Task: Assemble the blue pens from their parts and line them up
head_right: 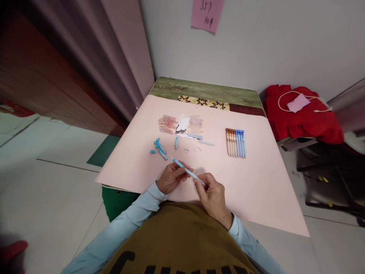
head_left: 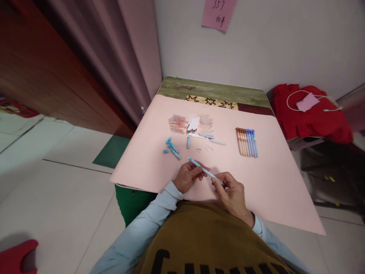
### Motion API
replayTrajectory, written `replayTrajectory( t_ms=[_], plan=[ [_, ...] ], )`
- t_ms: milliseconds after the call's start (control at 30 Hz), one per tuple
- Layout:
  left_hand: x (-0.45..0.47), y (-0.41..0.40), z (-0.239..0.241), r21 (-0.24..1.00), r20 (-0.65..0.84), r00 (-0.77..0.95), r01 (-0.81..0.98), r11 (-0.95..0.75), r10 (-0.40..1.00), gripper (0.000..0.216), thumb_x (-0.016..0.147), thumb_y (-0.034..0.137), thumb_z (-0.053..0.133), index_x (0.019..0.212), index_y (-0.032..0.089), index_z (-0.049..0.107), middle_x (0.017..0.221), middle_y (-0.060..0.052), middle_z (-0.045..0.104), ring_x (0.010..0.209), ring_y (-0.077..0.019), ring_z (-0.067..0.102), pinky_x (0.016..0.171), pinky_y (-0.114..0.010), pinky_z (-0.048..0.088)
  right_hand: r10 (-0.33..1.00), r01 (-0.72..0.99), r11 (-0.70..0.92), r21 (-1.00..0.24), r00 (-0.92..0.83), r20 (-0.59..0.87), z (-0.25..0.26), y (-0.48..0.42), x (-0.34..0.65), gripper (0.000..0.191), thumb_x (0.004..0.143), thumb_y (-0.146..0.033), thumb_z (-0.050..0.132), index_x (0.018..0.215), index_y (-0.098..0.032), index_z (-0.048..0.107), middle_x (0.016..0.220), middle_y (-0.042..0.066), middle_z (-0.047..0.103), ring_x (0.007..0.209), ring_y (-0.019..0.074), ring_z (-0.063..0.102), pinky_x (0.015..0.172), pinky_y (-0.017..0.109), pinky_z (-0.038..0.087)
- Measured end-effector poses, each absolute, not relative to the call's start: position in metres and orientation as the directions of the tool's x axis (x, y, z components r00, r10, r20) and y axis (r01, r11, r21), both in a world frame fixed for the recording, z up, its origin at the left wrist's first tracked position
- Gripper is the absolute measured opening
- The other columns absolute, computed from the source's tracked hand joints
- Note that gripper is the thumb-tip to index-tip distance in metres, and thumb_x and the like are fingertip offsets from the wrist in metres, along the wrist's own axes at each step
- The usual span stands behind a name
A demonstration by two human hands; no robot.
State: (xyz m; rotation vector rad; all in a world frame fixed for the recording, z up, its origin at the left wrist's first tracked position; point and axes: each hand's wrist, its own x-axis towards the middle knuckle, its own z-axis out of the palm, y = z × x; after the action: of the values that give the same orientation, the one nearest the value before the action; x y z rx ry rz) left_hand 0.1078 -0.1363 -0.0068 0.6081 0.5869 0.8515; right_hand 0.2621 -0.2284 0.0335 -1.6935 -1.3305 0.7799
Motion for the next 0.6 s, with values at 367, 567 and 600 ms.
replayTrajectory(
  t_ms=[367, 567, 600],
  plan=[
    [0.1052, -0.1378, -0.0075, 0.682, -0.292, 0.533, -0.467, 0.563, 0.794, 0.034, 0.071, 0.033, 0.081, 0.09, 0.01, 0.064, 0.086, -0.011, 0.075, 0.063, -0.0141, 0.069, 0.059, -0.023, 0.057, 0.984, 0.442, -0.132, -0.887, 0.168, -0.063, 0.0333, -0.2272, 0.2634, 0.032, 0.094, -0.047, 0.051, 0.087, -0.02, 0.066, 0.063, -0.001, 0.062, 0.053, 0.0111, 0.055, 0.053, 0.022, 0.043],
    [0.1068, -0.1363, -0.0073, 0.695, -0.289, 0.502, -0.475, 0.539, 0.815, 0.034, 0.068, 0.032, 0.083, 0.087, 0.01, 0.066, 0.084, -0.011, 0.075, 0.06, -0.0145, 0.068, 0.053, -0.023, 0.055, 0.976, 0.522, -0.117, -0.845, 0.219, 0.0, 0.0338, -0.2274, 0.2623, 0.026, 0.087, -0.046, 0.062, 0.092, -0.021, 0.061, 0.065, -0.003, 0.059, 0.054, 0.0104, 0.049, 0.053, 0.022, 0.04],
    [0.107, -0.1363, -0.0069, 0.701, -0.283, 0.503, -0.473, 0.534, 0.817, 0.033, 0.069, 0.032, 0.083, 0.087, 0.01, 0.066, 0.085, -0.012, 0.075, 0.06, -0.0144, 0.068, 0.051, -0.022, 0.053, 0.977, 0.524, -0.124, -0.842, 0.215, -0.01, 0.0336, -0.2279, 0.2627, 0.025, 0.088, -0.046, 0.061, 0.087, -0.021, 0.061, 0.064, -0.003, 0.058, 0.053, 0.0102, 0.048, 0.052, 0.021, 0.039]
  ],
)
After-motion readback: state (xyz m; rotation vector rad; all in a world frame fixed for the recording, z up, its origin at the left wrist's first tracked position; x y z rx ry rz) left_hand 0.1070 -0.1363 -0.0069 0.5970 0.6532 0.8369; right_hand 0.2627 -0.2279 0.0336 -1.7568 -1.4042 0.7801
